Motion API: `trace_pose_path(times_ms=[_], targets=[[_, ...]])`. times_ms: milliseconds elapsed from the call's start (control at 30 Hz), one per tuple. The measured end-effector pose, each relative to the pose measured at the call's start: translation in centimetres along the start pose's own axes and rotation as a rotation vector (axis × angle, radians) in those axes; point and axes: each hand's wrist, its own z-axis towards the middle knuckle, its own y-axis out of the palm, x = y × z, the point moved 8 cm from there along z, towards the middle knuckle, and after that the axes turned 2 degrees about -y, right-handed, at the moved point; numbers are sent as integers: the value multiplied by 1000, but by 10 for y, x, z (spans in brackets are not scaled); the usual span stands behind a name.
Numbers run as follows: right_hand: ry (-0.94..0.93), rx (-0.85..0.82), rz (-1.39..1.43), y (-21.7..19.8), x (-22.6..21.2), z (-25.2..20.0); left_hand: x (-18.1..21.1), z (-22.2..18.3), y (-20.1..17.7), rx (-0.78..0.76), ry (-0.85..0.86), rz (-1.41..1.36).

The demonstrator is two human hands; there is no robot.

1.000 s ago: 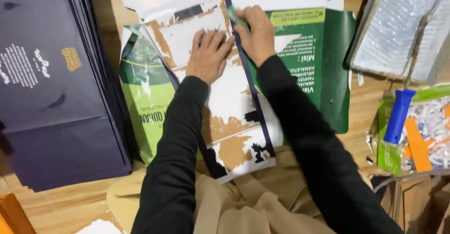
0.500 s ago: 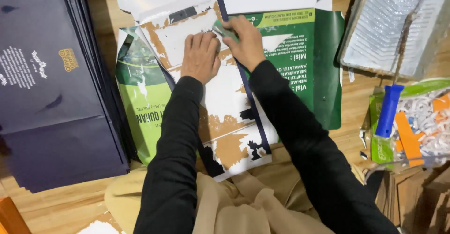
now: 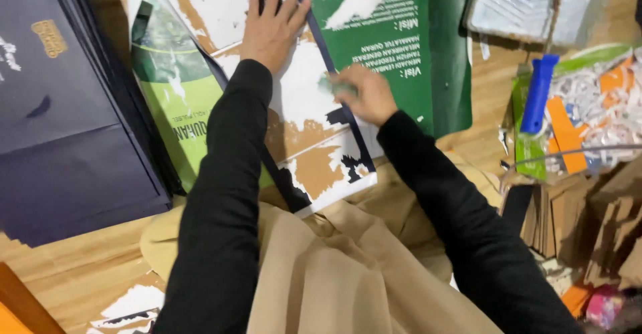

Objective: Assembling printed folders by peeling off adhesive backing, folding the paper, and using a tool to secure the edges.

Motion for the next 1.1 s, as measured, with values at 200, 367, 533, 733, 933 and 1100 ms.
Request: trace_pose_path(times_ms=[200,367,533,733,933,1100], targets=[[-27,97,-89,20,15,-27,21,-1,8,-154,-99,25],[116,335,122,-18,14,-44,60,-33,-21,-171,-32,-423],[80,-98,-130,25,37,-92,69,-37,8,-304,-46,-235],[161,-330,-217,64,41,-135,85,-41,19,-314,-45,-35],[305,111,392,-20,69,-119,96,-28,6,-294,82,-72],[564,305,-64,-43,153,-139,142,-24,-34,-303,446,-152]])
